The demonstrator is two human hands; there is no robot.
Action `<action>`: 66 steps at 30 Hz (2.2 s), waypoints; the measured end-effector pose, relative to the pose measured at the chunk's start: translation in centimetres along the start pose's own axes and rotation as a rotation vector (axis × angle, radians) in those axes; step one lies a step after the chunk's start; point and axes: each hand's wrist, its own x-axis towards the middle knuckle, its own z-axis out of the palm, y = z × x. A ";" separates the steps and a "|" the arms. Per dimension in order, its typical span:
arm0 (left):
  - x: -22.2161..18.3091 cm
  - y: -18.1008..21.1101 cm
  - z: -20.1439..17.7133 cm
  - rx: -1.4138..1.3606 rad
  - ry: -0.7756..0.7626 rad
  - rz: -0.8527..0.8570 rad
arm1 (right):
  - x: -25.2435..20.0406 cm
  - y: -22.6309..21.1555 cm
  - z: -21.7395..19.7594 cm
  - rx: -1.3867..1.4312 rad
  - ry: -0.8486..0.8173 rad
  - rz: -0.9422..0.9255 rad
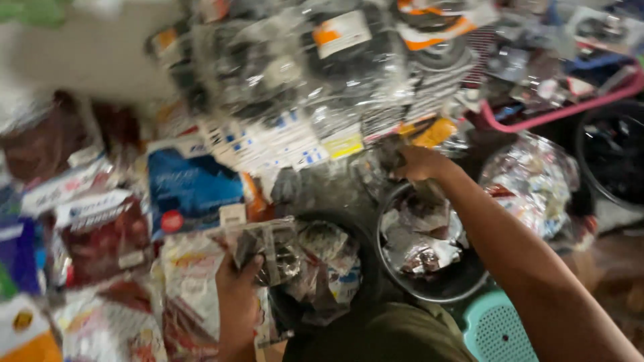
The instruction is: The person sorts through a large pile of packaged motorcycle sprockets and parts on a cluttered table. They pick up individual plastic-wrapped packages, briefly inspect them, and place them into a black plastic bowl. The camera is extremely unstable throughout the process.
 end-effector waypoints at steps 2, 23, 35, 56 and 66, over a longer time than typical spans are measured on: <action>-0.8 -1.7 -1.3 0.081 0.094 0.078 | 4.6 1.1 3.8 -0.258 -0.161 -0.008; -3.7 -3.1 2.8 0.281 0.184 -0.099 | 0.6 3.5 -6.7 -0.279 0.061 0.293; -2.5 -6.4 0.3 0.259 0.056 0.098 | -0.9 8.6 -4.3 -0.481 0.209 0.311; -5.4 -2.1 1.1 -0.003 -0.002 -0.021 | -3.1 -12.2 6.6 -0.095 0.040 -0.072; -4.0 -5.7 2.5 -0.693 -0.374 -0.311 | -16.5 -14.7 -3.6 0.572 0.086 0.087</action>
